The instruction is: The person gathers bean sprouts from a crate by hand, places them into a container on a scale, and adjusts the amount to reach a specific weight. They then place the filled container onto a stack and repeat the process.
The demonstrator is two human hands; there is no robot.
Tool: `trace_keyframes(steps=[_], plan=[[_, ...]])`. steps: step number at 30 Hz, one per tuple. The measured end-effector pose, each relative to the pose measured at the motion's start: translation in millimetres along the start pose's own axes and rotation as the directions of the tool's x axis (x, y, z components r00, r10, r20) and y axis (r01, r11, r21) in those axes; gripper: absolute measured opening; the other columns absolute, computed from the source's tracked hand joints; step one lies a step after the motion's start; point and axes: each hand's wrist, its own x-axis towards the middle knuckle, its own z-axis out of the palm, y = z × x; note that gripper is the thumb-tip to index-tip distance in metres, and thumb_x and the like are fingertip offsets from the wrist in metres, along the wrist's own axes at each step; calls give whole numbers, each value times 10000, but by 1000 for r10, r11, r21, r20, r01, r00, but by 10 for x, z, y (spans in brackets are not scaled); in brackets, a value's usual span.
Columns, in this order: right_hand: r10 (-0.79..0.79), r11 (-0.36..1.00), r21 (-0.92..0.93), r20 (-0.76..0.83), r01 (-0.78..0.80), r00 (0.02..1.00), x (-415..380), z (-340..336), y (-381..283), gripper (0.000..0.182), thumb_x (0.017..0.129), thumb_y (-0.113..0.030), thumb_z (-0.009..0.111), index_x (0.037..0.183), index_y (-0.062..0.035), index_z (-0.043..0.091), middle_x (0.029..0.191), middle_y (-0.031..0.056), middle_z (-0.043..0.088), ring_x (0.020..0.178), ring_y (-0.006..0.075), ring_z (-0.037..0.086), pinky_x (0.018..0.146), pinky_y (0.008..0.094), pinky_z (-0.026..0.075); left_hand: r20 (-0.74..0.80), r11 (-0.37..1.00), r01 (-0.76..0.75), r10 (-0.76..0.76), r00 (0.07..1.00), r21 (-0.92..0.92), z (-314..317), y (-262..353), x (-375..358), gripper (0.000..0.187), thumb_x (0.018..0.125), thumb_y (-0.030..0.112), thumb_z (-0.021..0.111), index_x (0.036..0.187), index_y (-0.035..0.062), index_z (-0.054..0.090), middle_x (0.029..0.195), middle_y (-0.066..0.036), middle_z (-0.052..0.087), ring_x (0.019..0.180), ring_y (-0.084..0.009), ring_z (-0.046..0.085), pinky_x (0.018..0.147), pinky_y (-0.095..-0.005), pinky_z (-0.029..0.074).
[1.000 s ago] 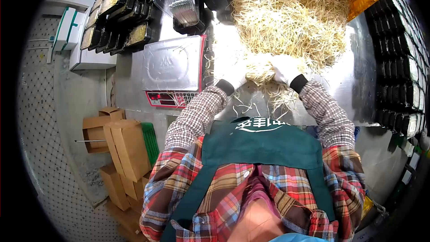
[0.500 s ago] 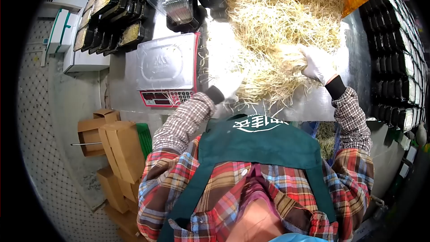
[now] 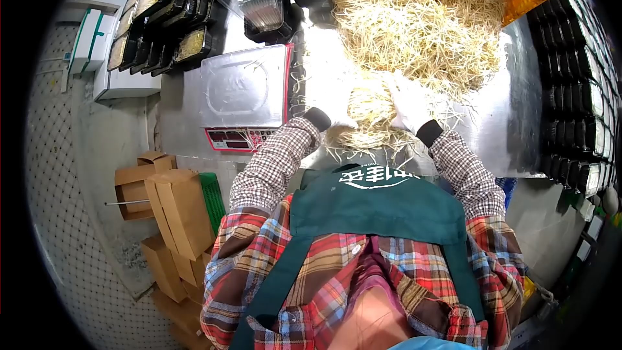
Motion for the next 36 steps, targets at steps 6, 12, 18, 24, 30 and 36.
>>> trace_keyframes(steps=[6,12,18,24,30,36], plan=[[135,970,173,190,-168,973,170,-247,-50,854,741,-12,640,1523,-78,303,1154,226,623,980,380,646,849,426,540,80,987,107,-117,990,123,288,-127,295,508,885,385,631,1282,69,605,1260,-181,617,1179,-333,555,1019,-479,422],[-35,990,138,294,-6,955,28,-449,250,457,862,-102,566,1317,-147,557,1067,180,697,939,350,690,796,451,554,1,999,26,-26,1000,-39,504,-61,236,299,985,196,447,1177,76,642,1087,-217,687,1041,-337,653,961,-456,471],[-83,992,-54,361,110,929,-22,-485,495,299,851,-131,592,1148,-108,605,944,165,709,867,339,700,719,443,558,74,972,69,-53,996,-225,398,242,296,298,967,228,467,1110,57,664,1134,-193,675,1100,-343,616,997,-451,444],[-52,994,-73,375,86,926,-43,-809,398,195,825,-140,625,1011,-79,631,898,162,706,848,336,700,712,440,557,152,998,-11,22,988,-69,371,200,385,303,961,220,469,1146,60,648,1129,-182,678,1085,-347,619,974,-472,453],[37,999,-40,239,-29,970,-202,-870,1231,303,816,-184,670,1102,-87,649,923,162,718,857,340,701,747,421,563,15,977,-39,43,999,-209,262,-180,76,455,1029,361,401,1378,118,563,1339,-181,602,1175,-317,587,1051,-443,417],[51,889,454,18,-54,999,-157,-1287,827,497,910,-316,660,1356,-118,566,1293,150,635,1176,276,620,993,346,484,221,941,-162,97,970,298,-493,-90,99,538,906,344,684,1374,112,555,1386,-179,547,1286,-314,490,1117,-456,343]])
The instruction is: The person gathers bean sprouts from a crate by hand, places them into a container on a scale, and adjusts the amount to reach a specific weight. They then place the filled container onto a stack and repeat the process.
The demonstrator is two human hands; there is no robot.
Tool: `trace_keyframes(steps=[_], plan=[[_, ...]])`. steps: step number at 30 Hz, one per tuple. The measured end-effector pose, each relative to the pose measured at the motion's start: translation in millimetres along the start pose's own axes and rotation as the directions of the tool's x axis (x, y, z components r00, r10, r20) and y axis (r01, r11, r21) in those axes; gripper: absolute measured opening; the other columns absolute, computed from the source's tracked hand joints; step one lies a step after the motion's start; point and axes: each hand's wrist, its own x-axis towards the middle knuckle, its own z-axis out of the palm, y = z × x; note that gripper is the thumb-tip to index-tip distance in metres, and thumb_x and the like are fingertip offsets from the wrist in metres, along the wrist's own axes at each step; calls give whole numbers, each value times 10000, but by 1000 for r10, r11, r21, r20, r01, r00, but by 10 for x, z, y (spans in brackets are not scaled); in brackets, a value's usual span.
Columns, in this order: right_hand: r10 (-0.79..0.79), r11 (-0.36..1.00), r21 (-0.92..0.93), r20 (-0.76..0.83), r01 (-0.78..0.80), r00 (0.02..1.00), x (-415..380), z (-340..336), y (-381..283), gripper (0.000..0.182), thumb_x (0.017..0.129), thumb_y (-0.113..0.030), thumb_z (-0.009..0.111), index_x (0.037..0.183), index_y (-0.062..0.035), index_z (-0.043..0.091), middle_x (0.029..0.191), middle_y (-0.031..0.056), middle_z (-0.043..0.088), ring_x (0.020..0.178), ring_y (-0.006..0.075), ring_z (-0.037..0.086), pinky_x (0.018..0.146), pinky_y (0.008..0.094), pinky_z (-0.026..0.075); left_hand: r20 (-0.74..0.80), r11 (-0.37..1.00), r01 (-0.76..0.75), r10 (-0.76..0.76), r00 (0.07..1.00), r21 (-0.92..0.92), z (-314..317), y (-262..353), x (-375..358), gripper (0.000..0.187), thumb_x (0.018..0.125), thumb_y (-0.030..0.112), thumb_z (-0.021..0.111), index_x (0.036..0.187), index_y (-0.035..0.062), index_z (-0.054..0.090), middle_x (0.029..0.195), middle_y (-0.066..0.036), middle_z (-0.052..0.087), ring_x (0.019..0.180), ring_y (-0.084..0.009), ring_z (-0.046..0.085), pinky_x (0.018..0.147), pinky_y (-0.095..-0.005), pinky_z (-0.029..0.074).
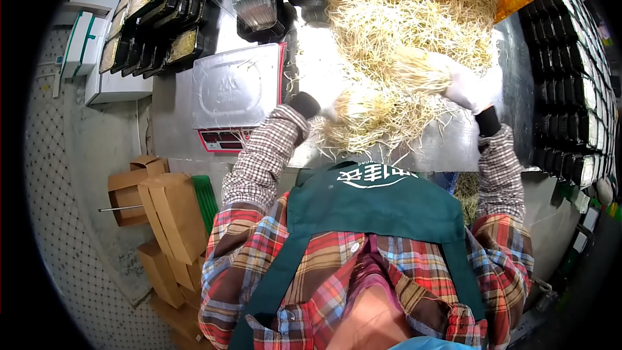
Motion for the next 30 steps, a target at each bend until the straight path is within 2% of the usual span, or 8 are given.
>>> trace_keyframes(steps=[2,5,10,12,19,23,27,30], plan=[[-175,983,-81,-163,164,971,173,411,-9,483,908,-300,659,1352,-130,574,1322,135,619,1182,276,616,1000,349,485,-37,887,122,-154,987,-446,-241,-212,111,575,890,336,722,1383,100,543,1437,-174,512,1350,-299,446,1148,-450,312],[-287,957,-115,-227,267,931,400,1093,-124,554,871,-251,686,1399,-170,537,1344,136,601,1167,304,616,1002,364,492,-19,202,67,-398,917,-977,-399,-425,252,571,916,320,696,1407,92,513,1456,-151,502,1350,-292,454,1147,-450,322],[-66,985,-161,-58,56,996,453,1486,-243,899,715,-213,764,1500,-70,349,1270,224,607,1075,366,640,929,424,523,-228,961,78,-141,963,-265,11,-142,353,756,772,517,771,1344,75,551,1373,-179,553,1270,-335,520,1093,-486,376],[-14,978,-209,-119,-11,993,415,1563,-198,947,712,-198,745,1520,-21,285,1189,241,637,993,377,665,862,452,533,-332,997,28,-50,942,-71,38,-65,256,849,630,580,823,1257,53,601,1226,-214,612,1163,-373,569,1038,-493,416],[239,944,-261,112,-204,965,415,1641,-6,941,773,-152,671,1562,-41,170,991,259,686,858,376,681,776,456,540,-137,980,190,-196,971,-55,86,134,311,354,782,275,680,1053,47,698,1021,-177,682,994,-340,634,920,-468,469],[43,949,-314,16,-36,999,135,1440,598,407,896,-159,568,1298,-100,581,1010,180,699,929,344,681,804,438,541,-270,980,197,-200,942,-40,435,29,321,306,796,202,643,1057,53,699,1032,-160,684,992,-336,634,909,-464,472],[200,923,-362,165,-129,966,-85,740,819,311,984,-197,479,1234,-106,640,1162,180,678,1038,327,660,902,389,530,-422,980,114,-175,889,-166,734,-91,477,299,787,178,657,1058,57,700,1047,-162,681,993,-337,632,926,-467,465],[-2,947,321,47,-13,999,-70,414,818,390,1018,-167,470,1395,-112,555,1391,123,583,1284,271,551,1070,337,434,-255,994,42,-67,964,-102,383,-41,362,316,948,206,502,1167,51,668,1136,-208,649,1087,-354,606,974,-483,446]])
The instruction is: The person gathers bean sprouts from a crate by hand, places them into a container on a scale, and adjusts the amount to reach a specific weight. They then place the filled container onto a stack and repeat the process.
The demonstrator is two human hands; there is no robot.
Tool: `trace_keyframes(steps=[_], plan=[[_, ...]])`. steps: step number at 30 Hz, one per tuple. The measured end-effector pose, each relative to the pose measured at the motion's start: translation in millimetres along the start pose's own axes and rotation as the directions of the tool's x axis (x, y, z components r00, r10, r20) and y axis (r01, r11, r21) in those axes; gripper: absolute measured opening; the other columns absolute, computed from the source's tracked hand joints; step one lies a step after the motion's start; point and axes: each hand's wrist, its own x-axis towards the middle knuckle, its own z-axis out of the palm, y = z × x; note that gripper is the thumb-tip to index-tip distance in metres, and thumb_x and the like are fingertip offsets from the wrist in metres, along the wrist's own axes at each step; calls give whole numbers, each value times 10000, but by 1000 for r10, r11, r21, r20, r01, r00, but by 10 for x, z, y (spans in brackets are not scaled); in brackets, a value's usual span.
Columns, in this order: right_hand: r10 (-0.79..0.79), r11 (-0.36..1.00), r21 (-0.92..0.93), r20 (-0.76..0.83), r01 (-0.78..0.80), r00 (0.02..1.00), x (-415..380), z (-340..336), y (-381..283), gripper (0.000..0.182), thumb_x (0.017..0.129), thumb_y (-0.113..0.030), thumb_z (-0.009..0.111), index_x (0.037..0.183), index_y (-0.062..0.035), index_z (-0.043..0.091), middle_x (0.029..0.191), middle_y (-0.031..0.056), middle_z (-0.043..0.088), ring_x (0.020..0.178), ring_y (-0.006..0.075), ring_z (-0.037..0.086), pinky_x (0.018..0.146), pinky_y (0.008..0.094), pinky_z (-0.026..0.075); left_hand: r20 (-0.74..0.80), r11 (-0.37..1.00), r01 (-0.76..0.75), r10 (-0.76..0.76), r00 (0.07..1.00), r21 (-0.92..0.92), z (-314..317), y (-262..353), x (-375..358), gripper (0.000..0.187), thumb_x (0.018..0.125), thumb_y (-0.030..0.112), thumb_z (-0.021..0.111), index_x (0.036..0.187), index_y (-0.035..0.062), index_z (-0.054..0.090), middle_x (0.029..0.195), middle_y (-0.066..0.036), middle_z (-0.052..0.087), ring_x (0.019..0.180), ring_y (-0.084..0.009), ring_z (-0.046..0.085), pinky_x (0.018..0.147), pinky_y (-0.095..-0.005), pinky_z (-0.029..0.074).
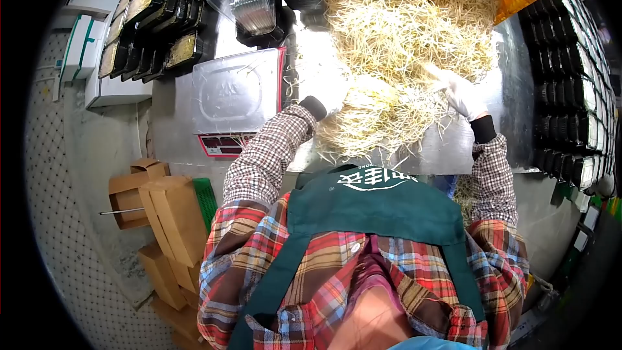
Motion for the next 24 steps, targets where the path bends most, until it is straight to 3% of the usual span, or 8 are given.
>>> trace_keyframes(steps=[2,4,6,7,10,13,19,24], plan=[[27,985,172,-104,-9,994,112,42,-308,400,999,-148,483,1391,-104,555,1414,105,569,1298,268,540,1082,330,425,-57,999,-13,11,998,-31,236,-73,48,390,805,198,653,1176,75,664,1131,-193,654,1081,-345,608,972,-466,452],[-173,929,-357,-192,95,966,311,251,-759,427,980,-134,492,1403,-104,542,1439,110,546,1314,268,524,1091,324,417,-18,998,10,-11,1000,-59,121,-42,30,526,721,201,737,1222,79,633,1158,-197,642,1098,-349,601,985,-455,452],[-349,864,-427,-125,267,929,733,758,-430,488,950,-121,501,1437,-121,502,1470,137,507,1375,283,455,1124,347,389,119,994,81,-71,990,-79,-486,119,-78,656,694,216,754,1307,62,576,1217,-220,615,1139,-368,582,1014,-449,447],[-262,938,-224,42,265,964,788,791,-847,628,906,-281,637,1460,-54,449,1486,200,464,1387,330,431,1150,370,358,100,979,62,-43,994,-194,-386,33,-138,698,688,213,754,1335,54,547,1242,-226,599,1154,-374,570,1029,-446,439],[-154,818,-536,144,208,978,860,1182,-618,1327,533,-640,880,1477,81,289,1466,313,401,1308,428,476,1117,415,397,-26,847,-77,74,997,-526,-265,-293,-486,750,709,148,712,1407,20,469,1310,-239,557,1193,-376,535,1052,-424,430],[-1,763,-645,53,35,999,713,1220,-922,1337,526,-638,882,1515,11,258,1510,272,357,1369,420,401,1107,532,366,-107,677,49,-187,976,-735,-196,-220,-997,624,794,40,627,1404,45,495,1385,-212,533,1209,-303,558,1023,-359,452],[-66,751,-655,58,88,996,567,1870,-1140,1367,473,-624,897,1536,-53,254,1556,251,284,1430,426,284,1146,637,215,-319,672,60,-427,846,-738,-648,-197,-790,249,951,159,578,1140,28,673,1194,-166,658,1042,-300,632,934,-379,493],[104,761,-639,-44,-108,994,819,1848,-1077,1316,520,-547,907,1545,-63,238,1555,235,310,1428,411,306,1172,590,203,-763,962,-48,-183,620,-270,-1179,-894,220,335,918,117,599,1241,29,599,1168,-176,634,1072,-325,619,962,-403,490]])
